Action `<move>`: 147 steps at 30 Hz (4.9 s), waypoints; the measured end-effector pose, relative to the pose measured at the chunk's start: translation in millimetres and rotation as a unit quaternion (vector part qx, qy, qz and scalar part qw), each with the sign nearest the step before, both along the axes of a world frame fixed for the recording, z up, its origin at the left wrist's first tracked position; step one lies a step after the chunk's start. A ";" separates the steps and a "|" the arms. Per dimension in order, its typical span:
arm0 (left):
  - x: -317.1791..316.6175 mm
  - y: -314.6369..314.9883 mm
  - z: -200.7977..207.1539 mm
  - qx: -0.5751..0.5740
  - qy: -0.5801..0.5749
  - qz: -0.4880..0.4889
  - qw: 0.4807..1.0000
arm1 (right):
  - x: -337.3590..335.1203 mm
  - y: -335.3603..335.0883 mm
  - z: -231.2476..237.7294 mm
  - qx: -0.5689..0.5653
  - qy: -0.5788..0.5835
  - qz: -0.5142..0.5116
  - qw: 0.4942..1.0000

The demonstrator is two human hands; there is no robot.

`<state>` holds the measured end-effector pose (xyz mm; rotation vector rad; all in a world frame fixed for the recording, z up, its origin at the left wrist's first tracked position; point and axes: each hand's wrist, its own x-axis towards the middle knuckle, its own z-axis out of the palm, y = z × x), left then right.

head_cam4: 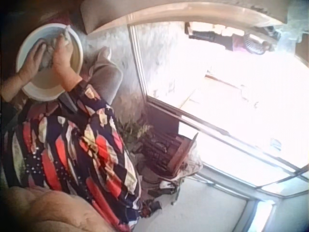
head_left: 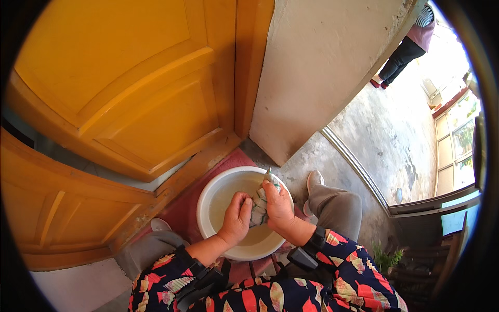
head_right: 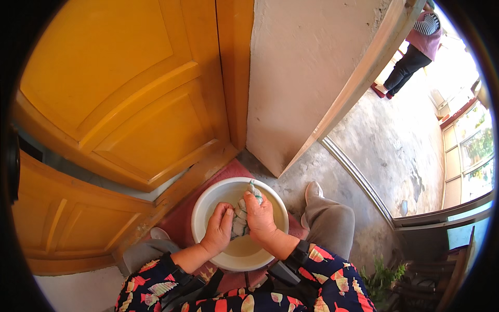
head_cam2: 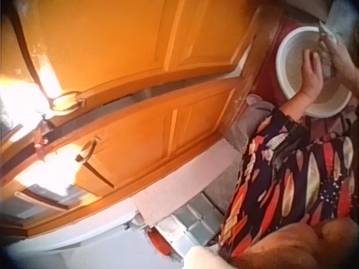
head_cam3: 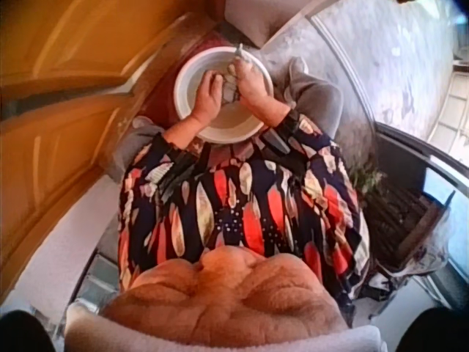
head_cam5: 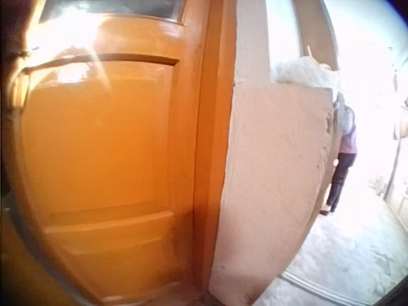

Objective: The person wipes a yellow wooden door with a cloth, repeatedly dipping the cloth into a bucket of water to clean the surface. The person also wipes the adjacent wall and door frame.

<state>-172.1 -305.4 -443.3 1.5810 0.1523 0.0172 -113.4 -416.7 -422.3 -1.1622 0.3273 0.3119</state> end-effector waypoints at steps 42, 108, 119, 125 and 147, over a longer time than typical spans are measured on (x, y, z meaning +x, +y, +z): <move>22.5 38.9 21.3 0.330 -0.199 -0.174 0.906 | -7.3 -34.9 -1.9 -0.262 -0.182 0.517 0.794; 37.9 47.7 -22.0 -0.192 0.139 0.055 0.970 | -13.1 -13.2 -23.3 -0.227 -0.071 0.444 0.864; 45.2 53.5 46.0 -0.406 -0.032 -0.200 0.891 | -31.1 -22.9 6.7 0.473 0.202 0.497 0.699; 40.1 57.1 42.6 -0.503 -0.023 -0.231 0.833 | -39.7 -13.2 12.2 0.441 0.225 0.474 0.728; 47.1 35.8 7.2 -0.143 0.107 -0.025 0.984 | -25.2 13.7 -18.7 -0.164 0.075 0.407 0.896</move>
